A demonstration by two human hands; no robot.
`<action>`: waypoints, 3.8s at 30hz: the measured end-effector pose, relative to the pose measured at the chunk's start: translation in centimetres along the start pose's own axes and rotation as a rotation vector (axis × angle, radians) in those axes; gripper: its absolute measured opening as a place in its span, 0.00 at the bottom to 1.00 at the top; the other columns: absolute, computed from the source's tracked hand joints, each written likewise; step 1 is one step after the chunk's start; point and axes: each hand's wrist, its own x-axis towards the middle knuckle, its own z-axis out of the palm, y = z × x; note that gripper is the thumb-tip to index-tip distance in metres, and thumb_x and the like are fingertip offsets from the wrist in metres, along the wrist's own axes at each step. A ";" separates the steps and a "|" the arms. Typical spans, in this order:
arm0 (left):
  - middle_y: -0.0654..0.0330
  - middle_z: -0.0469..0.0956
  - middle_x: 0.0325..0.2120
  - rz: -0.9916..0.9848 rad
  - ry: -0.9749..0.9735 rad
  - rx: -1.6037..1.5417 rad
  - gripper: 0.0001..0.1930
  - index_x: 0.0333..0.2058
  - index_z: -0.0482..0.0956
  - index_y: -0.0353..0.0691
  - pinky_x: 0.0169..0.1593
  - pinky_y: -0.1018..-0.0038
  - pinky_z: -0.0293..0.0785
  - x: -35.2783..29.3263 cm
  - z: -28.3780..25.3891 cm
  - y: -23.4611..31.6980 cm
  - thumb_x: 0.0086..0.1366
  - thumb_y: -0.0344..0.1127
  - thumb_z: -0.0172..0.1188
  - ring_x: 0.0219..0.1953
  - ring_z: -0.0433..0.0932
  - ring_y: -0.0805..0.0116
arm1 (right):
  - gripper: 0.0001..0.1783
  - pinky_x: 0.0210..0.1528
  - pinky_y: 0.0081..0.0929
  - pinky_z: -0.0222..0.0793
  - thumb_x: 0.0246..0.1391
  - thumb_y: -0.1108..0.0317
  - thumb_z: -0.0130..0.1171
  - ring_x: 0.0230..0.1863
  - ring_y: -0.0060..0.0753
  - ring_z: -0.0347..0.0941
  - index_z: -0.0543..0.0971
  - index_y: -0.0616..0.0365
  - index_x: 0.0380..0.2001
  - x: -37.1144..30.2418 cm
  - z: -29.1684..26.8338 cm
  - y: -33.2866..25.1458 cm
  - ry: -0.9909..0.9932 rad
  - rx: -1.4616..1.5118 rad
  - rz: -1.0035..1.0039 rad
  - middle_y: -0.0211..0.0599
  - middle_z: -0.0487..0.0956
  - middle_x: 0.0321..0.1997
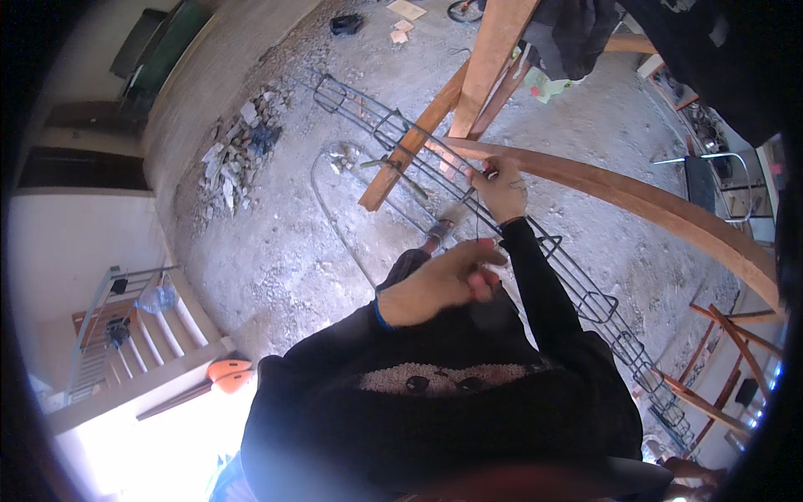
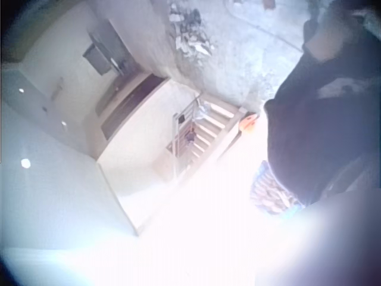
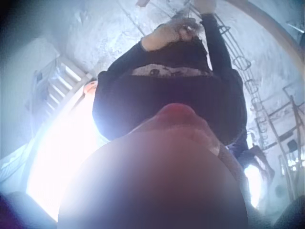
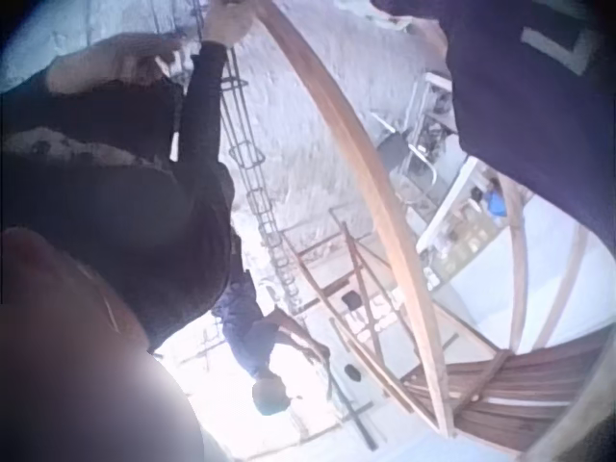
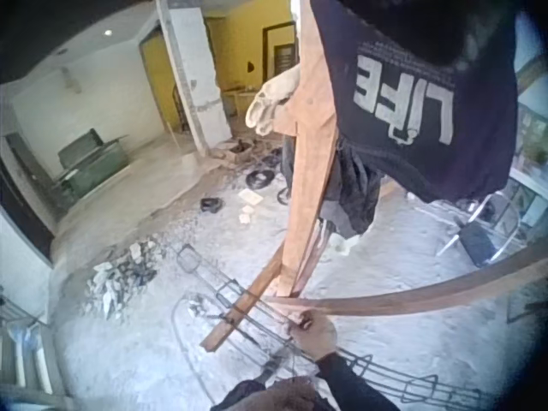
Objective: The person assembles a rebar cage by tying metal rods together with wire using pliers. They repeatedly wrap wire around intersections and twist it to secure the structure.
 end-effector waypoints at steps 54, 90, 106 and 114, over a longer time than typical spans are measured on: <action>0.47 0.84 0.30 0.005 0.342 0.797 0.12 0.42 0.87 0.34 0.40 0.63 0.76 -5.1 -5.5 1.4 0.69 0.38 0.68 0.34 0.84 0.53 | 0.18 0.58 0.48 0.74 0.49 0.75 0.69 0.53 0.52 0.79 0.84 0.57 0.46 -3.5 -4.0 -2.8 -0.092 0.034 -0.591 0.45 0.84 0.49; 0.47 0.87 0.41 -0.005 0.285 1.149 0.22 0.51 0.80 0.35 0.52 0.48 0.80 8.7 -9.1 -0.1 0.74 0.51 0.58 0.47 0.85 0.41 | 0.11 0.48 0.43 0.80 0.51 0.68 0.71 0.46 0.50 0.85 0.88 0.49 0.40 -4.1 -2.1 -4.7 -0.155 -0.275 -0.410 0.37 0.84 0.54; 0.42 0.86 0.46 0.012 0.195 0.898 0.19 0.51 0.85 0.34 0.58 0.55 0.77 10.7 -14.0 -3.5 0.77 0.42 0.54 0.52 0.84 0.40 | 0.12 0.41 0.35 0.80 0.56 0.75 0.68 0.36 0.40 0.84 0.86 0.61 0.44 -3.4 -2.8 -2.4 0.175 0.063 0.032 0.45 0.85 0.48; 0.47 0.87 0.40 0.119 0.074 0.679 0.14 0.44 0.86 0.34 0.52 0.58 0.77 11.4 -15.6 -3.7 0.74 0.39 0.58 0.46 0.85 0.47 | 0.15 0.43 0.37 0.80 0.57 0.73 0.67 0.40 0.44 0.86 0.86 0.60 0.48 -2.1 -2.7 -2.1 -0.003 0.039 -0.006 0.44 0.86 0.51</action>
